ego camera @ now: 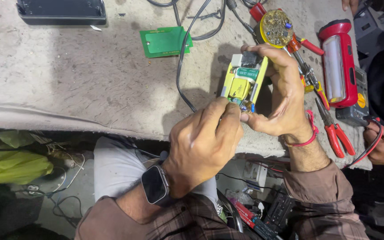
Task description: The person solders wires to a small green circuit board using a soldering iron and solder wire. They also use pliers to strip and trim wires, and handle a yellow component and a black plastic housing during the process.
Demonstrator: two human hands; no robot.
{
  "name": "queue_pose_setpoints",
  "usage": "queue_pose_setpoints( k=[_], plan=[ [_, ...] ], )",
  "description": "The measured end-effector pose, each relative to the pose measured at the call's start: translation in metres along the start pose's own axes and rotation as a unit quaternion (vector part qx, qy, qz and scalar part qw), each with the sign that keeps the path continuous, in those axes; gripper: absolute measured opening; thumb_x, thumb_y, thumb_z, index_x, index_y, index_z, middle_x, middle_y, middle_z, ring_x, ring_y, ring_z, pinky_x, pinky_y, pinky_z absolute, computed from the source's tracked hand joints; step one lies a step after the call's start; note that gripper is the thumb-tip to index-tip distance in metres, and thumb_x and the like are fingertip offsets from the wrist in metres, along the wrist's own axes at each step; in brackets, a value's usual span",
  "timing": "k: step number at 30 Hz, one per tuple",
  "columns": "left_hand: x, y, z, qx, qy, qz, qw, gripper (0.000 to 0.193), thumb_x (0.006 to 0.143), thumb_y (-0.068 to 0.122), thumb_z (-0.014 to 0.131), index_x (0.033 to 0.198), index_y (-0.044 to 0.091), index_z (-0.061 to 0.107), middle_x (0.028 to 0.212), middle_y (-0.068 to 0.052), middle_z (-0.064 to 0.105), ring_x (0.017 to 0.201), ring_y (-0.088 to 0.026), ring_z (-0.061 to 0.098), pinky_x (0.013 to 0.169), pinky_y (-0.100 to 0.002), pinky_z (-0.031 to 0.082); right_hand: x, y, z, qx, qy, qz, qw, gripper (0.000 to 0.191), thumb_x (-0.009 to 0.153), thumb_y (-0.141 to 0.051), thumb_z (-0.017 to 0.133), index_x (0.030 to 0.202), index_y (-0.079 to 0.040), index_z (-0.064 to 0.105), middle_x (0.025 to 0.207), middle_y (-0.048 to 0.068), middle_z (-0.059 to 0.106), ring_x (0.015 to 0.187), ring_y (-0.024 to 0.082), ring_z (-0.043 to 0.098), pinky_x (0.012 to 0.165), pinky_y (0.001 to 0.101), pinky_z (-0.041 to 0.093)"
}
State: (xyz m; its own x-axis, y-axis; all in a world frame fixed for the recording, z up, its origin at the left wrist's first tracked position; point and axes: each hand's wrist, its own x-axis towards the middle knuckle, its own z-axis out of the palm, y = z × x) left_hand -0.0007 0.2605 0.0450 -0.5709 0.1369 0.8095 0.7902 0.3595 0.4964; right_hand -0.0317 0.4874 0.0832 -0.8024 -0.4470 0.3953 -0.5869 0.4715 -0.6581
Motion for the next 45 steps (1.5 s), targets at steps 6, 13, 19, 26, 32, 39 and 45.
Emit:
queue_pose_setpoints(
  k=[6, 13, 19, 26, 32, 39, 45],
  plan=[
    [-0.001, -0.002, -0.002, -0.019, -0.004, -0.061, 0.998, 0.033, 0.094, 0.008, 0.073, 0.125, -0.003, 0.065, 0.106, -0.011, 0.066, 0.085, -0.026, 0.068, 0.072, -0.039, 0.057, 0.002, 0.001, 0.008, -0.025, 0.006, 0.001, 1.0, 0.093, 0.076, -0.017, 0.09, 0.151, -0.006, 0.036, 0.151, 0.015, 0.046, 0.143, 0.025, 0.047, 0.123, 0.0375, 0.04],
    [0.011, -0.005, -0.009, -0.011, -0.05, -0.057, 0.997, 0.019, 0.087, 0.012, 0.074, 0.103, 0.004, 0.068, 0.097, -0.007, 0.06, 0.089, -0.025, 0.063, 0.064, -0.038, 0.054, 0.003, 0.003, 0.011, -0.008, 0.003, 0.004, 1.0, 0.087, 0.076, -0.013, 0.084, 0.15, -0.006, 0.037, 0.151, 0.016, 0.048, 0.142, 0.025, 0.049, 0.124, 0.038, 0.04],
    [0.031, -0.02, -0.015, -0.023, -0.15, -0.021, 0.988, 0.012, 0.08, 0.012, 0.073, 0.087, 0.004, 0.069, 0.1, -0.008, 0.061, 0.102, -0.025, 0.061, 0.062, -0.036, 0.057, 0.005, 0.007, 0.012, 0.003, -0.004, 0.008, 1.0, 0.09, 0.076, -0.014, 0.086, 0.151, -0.007, 0.037, 0.152, 0.016, 0.046, 0.143, 0.025, 0.048, 0.123, 0.0384, 0.042],
    [0.042, -0.037, -0.026, -0.019, -0.214, 0.057, 0.975, 0.011, 0.078, 0.009, 0.071, 0.084, 0.0, 0.071, 0.097, -0.012, 0.064, 0.105, -0.028, 0.064, 0.061, -0.036, 0.059, 0.014, 0.008, 0.019, 0.029, -0.005, 0.027, 0.999, 0.096, 0.073, -0.015, 0.09, 0.153, -0.008, 0.038, 0.151, 0.015, 0.047, 0.145, 0.025, 0.048, 0.123, 0.0396, 0.04],
    [0.054, -0.058, -0.028, -0.078, -0.267, 0.069, 0.958, 0.011, 0.078, 0.005, 0.07, 0.087, 0.0, 0.074, 0.097, -0.015, 0.068, 0.102, -0.03, 0.065, 0.076, -0.041, 0.059, 0.02, 0.009, 0.022, 0.049, -0.012, 0.034, 0.998, 0.092, 0.075, -0.015, 0.087, 0.153, -0.008, 0.039, 0.151, 0.014, 0.049, 0.143, 0.025, 0.048, 0.125, 0.0401, 0.039],
    [0.043, -0.053, -0.023, -0.059, -0.217, 0.065, 0.972, 0.013, 0.078, 0.005, 0.071, 0.087, -0.005, 0.072, 0.098, -0.018, 0.065, 0.104, -0.03, 0.064, 0.064, -0.038, 0.059, 0.018, 0.01, 0.023, 0.058, -0.019, 0.038, 0.997, 0.094, 0.073, -0.014, 0.088, 0.153, -0.007, 0.038, 0.153, 0.014, 0.049, 0.143, 0.024, 0.048, 0.126, 0.0393, 0.038],
    [0.033, -0.053, -0.023, -0.047, -0.167, 0.05, 0.984, 0.016, 0.079, 0.005, 0.071, 0.092, -0.004, 0.071, 0.102, -0.015, 0.062, 0.106, -0.027, 0.063, 0.06, -0.036, 0.057, 0.022, 0.011, 0.025, 0.056, -0.026, 0.032, 0.998, 0.089, 0.076, -0.009, 0.084, 0.152, -0.007, 0.038, 0.153, 0.014, 0.048, 0.145, 0.025, 0.047, 0.125, 0.0403, 0.04]
  ],
)
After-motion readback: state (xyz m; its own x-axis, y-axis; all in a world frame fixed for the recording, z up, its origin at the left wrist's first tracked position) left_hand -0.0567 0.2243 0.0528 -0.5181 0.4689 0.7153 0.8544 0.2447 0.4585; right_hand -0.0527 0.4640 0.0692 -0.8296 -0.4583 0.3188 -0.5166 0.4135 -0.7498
